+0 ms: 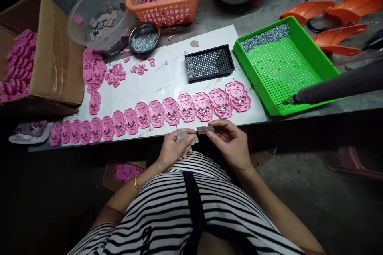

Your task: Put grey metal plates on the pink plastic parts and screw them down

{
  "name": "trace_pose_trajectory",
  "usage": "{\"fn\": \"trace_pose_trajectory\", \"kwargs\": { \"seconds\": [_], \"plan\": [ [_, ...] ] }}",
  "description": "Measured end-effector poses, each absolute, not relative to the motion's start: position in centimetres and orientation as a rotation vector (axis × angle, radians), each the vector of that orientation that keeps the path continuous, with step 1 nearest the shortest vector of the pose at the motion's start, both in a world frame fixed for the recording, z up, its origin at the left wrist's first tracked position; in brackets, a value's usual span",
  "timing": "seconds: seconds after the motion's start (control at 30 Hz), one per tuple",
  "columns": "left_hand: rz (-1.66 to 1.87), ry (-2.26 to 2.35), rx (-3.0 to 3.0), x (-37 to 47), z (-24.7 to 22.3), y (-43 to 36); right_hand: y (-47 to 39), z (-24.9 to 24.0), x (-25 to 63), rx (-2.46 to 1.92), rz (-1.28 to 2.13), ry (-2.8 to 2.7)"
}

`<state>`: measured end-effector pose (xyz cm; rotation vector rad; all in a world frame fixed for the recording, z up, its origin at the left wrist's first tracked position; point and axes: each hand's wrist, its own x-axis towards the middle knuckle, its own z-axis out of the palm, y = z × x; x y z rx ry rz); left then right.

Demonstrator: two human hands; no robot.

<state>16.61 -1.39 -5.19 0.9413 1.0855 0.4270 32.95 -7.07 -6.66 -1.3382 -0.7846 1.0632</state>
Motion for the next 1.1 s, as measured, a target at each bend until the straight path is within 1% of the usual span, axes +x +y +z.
{"fn": "trace_pose_trajectory", "kwargs": {
  "seconds": [0.13,0.2,0.3,0.47,0.53,0.77,0.9,0.93,1.07,1.1],
  "plan": [
    [0.325,1.078,1.125,16.4,-5.1,-1.0,-6.8,-5.6,35.5,-1.343,1.068,-1.325],
    [0.318,1.062,1.256,16.5,-5.2,-0.9,-6.7,-5.4,35.9,-1.354,1.102,-1.454],
    [0.352,1.068,1.358,16.6,-5.4,-1.0,-6.4,-5.8,35.5,-1.412,1.181,-1.366],
    [0.412,1.162,0.994,17.0,-5.7,-1.2,-6.1,-6.7,33.8,-1.422,1.208,-1.040],
    [0.450,1.182,0.948,17.0,-5.6,-1.2,-6.1,-6.7,33.6,-1.423,1.208,-0.975],
    [0.268,1.098,1.046,16.9,-5.4,-0.7,-5.7,-6.5,35.8,-1.372,1.281,-1.339],
    [0.339,1.247,1.039,16.9,-5.4,-0.8,-5.8,-5.9,35.1,-1.450,1.038,-1.447],
    [0.342,1.256,1.021,16.9,-5.7,-0.9,-5.8,-5.9,34.7,-1.434,1.030,-1.497],
    [0.374,1.246,0.953,17.2,-8.3,-0.8,-5.2,-7.5,34.5,-1.434,0.888,-1.599],
    [0.459,1.274,0.920,17.3,-9.0,-0.7,-4.8,-8.1,34.8,-1.407,0.866,-1.654]
  ]
}}
